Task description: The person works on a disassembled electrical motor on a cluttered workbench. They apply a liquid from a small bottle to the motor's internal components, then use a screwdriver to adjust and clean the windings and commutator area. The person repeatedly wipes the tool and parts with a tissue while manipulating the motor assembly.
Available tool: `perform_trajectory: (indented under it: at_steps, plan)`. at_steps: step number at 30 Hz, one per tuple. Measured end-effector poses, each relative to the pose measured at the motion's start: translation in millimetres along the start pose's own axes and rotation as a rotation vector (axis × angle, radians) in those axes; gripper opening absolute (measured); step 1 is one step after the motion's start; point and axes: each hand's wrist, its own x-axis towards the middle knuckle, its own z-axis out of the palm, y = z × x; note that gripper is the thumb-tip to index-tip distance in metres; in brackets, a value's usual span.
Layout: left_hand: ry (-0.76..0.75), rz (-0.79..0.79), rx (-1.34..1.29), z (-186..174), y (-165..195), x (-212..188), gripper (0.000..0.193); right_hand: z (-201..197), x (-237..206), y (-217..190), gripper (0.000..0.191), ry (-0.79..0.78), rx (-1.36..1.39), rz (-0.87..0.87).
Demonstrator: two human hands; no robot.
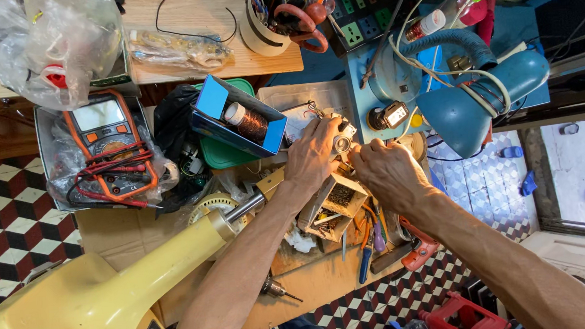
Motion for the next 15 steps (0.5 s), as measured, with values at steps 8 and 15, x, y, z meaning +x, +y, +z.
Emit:
perform_trajectory:
  at_steps: [8,15]
  plan:
    - [0.059,0.049,-0.006,-3.2,-0.9,-2.8,0.077,5.9,20.7,14.4,0.026,-0.124,0.626,0.459]
    - [0.062,0.058,0.04,-4.9,-1.0,-2.9,0.071,-14.6,10.7,-1.7,0.03,0.01,0.839,0.714]
